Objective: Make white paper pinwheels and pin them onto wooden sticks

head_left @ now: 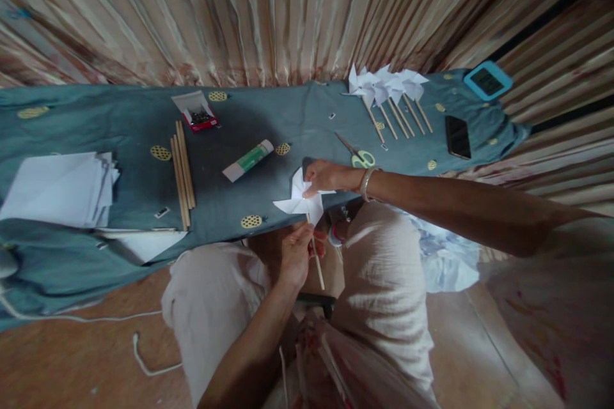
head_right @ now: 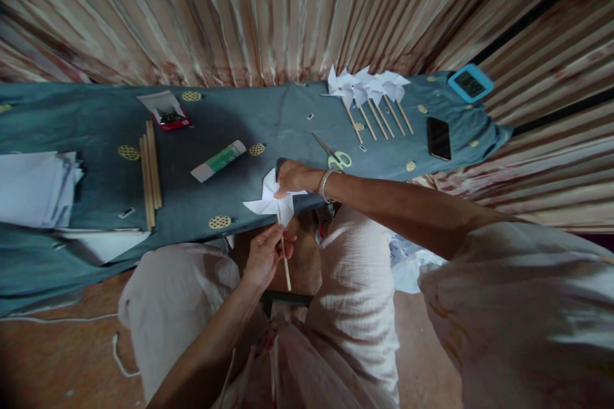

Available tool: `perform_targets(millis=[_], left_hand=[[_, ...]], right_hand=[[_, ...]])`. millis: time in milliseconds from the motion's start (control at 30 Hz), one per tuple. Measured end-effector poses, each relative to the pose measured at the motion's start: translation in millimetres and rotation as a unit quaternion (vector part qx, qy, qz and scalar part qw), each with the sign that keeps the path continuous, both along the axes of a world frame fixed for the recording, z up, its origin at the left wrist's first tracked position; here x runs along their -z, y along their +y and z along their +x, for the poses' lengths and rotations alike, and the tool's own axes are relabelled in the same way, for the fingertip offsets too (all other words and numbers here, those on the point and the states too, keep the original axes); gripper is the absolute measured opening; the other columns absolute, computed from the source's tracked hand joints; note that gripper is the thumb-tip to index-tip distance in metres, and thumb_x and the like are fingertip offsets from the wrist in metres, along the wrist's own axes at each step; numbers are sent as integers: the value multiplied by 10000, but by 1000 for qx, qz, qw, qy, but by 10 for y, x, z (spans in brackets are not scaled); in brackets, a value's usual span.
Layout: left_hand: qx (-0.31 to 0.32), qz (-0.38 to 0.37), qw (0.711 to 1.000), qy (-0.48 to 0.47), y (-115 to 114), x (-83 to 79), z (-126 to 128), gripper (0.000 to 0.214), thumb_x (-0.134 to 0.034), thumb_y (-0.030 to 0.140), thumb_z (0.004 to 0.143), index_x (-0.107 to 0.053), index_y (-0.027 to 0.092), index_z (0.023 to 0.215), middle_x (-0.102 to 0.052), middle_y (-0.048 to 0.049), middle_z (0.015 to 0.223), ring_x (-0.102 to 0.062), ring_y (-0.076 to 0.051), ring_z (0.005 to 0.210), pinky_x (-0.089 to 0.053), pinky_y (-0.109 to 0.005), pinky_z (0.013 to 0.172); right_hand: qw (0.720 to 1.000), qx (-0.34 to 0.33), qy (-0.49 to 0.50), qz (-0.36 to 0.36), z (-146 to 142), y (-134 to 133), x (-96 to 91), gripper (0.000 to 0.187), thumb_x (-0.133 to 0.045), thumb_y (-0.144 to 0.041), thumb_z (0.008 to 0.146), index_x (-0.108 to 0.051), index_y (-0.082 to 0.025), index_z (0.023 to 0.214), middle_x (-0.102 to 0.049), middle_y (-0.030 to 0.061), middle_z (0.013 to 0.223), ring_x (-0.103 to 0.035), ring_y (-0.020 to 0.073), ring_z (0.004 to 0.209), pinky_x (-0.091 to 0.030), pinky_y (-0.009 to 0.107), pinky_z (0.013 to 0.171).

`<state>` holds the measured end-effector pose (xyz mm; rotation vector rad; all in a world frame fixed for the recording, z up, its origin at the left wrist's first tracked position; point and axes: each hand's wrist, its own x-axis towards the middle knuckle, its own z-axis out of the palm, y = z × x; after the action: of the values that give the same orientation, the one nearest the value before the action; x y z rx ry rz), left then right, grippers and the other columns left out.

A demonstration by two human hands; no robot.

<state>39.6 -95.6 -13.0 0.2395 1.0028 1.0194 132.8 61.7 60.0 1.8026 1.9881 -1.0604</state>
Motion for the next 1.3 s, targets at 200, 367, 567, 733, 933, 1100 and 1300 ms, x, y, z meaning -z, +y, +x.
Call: perform_targets(millis=[200,367,567,733,933,1100,1300], left_hand=[[-2,3,1000,-10,-3,-17,32,445,-800,555,587,-650,137,610,-652,-36,564,-482,-88,382,-344,-237,422],[1,4,1000,4,11,-17,-46,420,-812,521,574,-648,136,605,-650,-25,553,-445,-73,344,-291,-228,379],[-14,-10,1000,14,18,-39,-205,453,-836,476,551,-707,118,797,-657,-7,551,-406,-59,301,-240,-211,337],[-3,-3,999,49,-91,-41,-288,447,-832,477,569,-713,124,815,-677,-6,595,-486,-73,344,-333,-206,364],[-3,-8,997,74,-161,-101,-293,445,-837,468,552,-714,120,802,-688,-17,622,-516,-81,387,-394,-216,396],[-9,0,996,85,-126,-242,-304,463,-846,459,548,-717,114,828,-689,-15,617,-507,-73,373,-386,-207,388],[-9,53,995,84,189,-459,-349,437,-854,449,555,-708,120,803,-678,-9,596,-489,-71,358,-360,-202,367]], right_hand=[[1000,8,3,0,-6,15,32,307,-836,-184,640,-748,-105,923,-741,67,898,-658,163,756,-469,225,624],[1000,19,12,9,-7,26,45,276,-850,-157,602,-753,-114,857,-740,60,853,-671,183,774,-488,246,675],[999,36,27,4,24,37,86,321,-867,-178,566,-754,-129,862,-738,57,862,-671,194,777,-492,261,678],[997,40,63,16,81,26,168,327,-867,-194,560,-745,-133,857,-725,57,866,-644,186,766,-475,257,662],[987,47,153,3,167,-27,198,238,-848,-219,584,-729,-133,771,-673,-3,689,-584,136,659,-437,229,613],[925,168,330,-81,331,-99,74,202,-840,-285,644,-730,-158,755,-688,-12,690,-592,104,638,-436,194,586],[791,346,501,-51,550,-29,-80,177,-753,-365,794,-717,-192,807,-736,13,788,-658,94,685,-518,176,662]])
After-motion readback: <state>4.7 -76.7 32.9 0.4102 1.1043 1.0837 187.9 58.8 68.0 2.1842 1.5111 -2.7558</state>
